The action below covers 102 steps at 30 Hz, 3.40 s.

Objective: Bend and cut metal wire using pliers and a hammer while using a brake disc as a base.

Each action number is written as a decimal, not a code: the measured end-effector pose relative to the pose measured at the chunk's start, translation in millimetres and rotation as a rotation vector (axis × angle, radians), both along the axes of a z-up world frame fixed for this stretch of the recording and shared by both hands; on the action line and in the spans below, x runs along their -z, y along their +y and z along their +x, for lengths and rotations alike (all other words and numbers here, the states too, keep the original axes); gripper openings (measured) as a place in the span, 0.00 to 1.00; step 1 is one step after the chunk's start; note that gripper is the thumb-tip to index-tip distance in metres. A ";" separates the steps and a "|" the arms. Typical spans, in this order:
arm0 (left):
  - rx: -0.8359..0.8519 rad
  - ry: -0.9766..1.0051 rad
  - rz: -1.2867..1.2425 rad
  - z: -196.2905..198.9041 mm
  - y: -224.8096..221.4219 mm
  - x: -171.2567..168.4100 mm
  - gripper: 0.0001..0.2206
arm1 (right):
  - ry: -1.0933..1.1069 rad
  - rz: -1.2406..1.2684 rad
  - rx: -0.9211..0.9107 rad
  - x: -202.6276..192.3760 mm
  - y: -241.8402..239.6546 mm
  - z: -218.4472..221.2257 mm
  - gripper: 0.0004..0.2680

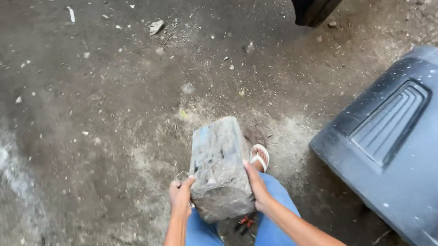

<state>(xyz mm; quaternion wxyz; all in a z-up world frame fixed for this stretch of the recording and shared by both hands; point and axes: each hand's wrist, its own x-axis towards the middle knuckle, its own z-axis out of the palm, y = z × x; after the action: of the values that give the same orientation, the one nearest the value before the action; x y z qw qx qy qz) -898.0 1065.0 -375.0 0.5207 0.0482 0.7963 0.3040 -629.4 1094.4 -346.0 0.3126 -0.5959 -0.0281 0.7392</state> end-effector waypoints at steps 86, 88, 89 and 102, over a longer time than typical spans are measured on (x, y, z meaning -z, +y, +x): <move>0.386 0.130 -0.118 -92.9 342.8 197.5 0.18 | -1.077 0.051 -0.626 184.5 247.5 -34.5 0.20; 0.427 0.153 -0.138 -96.1 363.1 222.0 0.19 | -1.065 0.015 -0.587 202.9 261.0 -40.4 0.21; 0.489 0.191 -0.132 -99.2 361.5 245.7 0.20 | -1.071 0.011 -0.564 211.4 261.3 -42.4 0.20; 0.774 0.408 0.315 -119.8 359.9 261.2 0.18 | -1.085 0.210 -0.189 200.0 202.6 -64.2 0.21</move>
<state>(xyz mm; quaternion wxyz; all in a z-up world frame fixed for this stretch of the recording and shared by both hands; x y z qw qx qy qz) -1017.8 1424.9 -636.1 0.4149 0.4792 0.7501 0.1887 -693.6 1297.0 -545.9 0.2435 -0.8514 -0.3118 0.3444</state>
